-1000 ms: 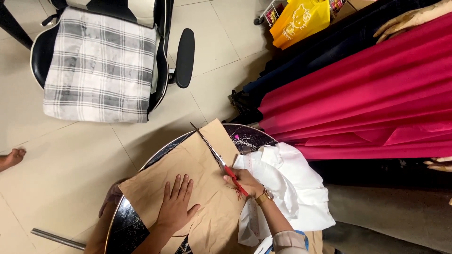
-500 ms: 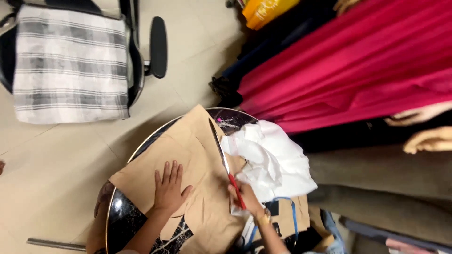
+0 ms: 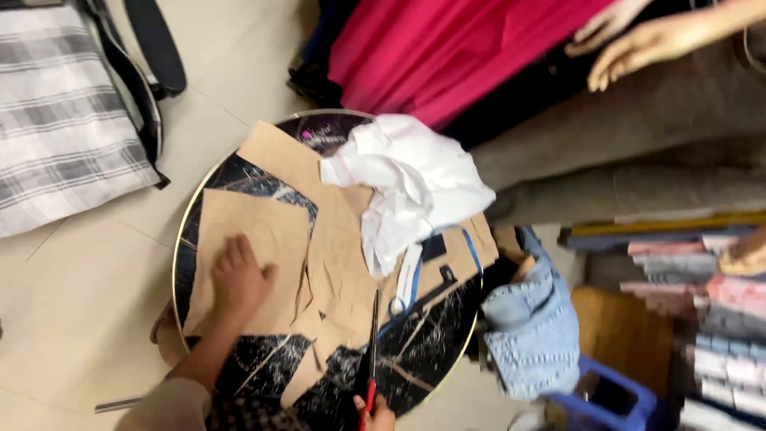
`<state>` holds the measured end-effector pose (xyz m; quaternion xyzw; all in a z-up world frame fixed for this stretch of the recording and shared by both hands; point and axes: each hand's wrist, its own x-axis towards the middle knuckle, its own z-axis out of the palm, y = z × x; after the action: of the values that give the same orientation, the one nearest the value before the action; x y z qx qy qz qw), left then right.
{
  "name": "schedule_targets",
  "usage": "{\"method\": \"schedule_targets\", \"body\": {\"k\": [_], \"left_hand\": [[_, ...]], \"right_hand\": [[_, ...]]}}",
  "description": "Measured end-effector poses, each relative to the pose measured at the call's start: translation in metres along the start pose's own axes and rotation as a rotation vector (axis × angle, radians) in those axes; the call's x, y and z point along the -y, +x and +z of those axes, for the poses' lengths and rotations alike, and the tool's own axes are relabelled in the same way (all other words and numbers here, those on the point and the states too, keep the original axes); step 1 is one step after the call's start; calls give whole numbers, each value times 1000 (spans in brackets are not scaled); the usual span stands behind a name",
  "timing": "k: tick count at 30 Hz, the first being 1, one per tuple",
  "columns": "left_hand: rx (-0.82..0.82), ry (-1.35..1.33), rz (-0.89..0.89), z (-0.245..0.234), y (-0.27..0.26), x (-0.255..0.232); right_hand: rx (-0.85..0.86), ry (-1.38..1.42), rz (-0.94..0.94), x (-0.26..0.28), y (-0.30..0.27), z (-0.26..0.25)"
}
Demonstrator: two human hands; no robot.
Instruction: Cutting out a garment pattern from brown paper using scissors and then handling fabric pieces.
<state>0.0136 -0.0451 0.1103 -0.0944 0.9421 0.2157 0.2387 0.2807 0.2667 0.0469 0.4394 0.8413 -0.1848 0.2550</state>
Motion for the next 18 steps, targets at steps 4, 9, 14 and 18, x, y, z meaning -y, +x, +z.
{"method": "schedule_targets", "body": {"k": [4,9,14,18], "left_hand": [[-362,-26,66,15,57,49],[-320,-121,118,-3,113,68],[-28,-285,-22,15,141,101],[91,-205,49,-1,147,133]], "right_hand": [[-175,166,-26,-8,-40,29],[-288,475,252,45,-93,46],[-321,590,475,85,-125,69],[-361,654,582,104,-116,96]]}}
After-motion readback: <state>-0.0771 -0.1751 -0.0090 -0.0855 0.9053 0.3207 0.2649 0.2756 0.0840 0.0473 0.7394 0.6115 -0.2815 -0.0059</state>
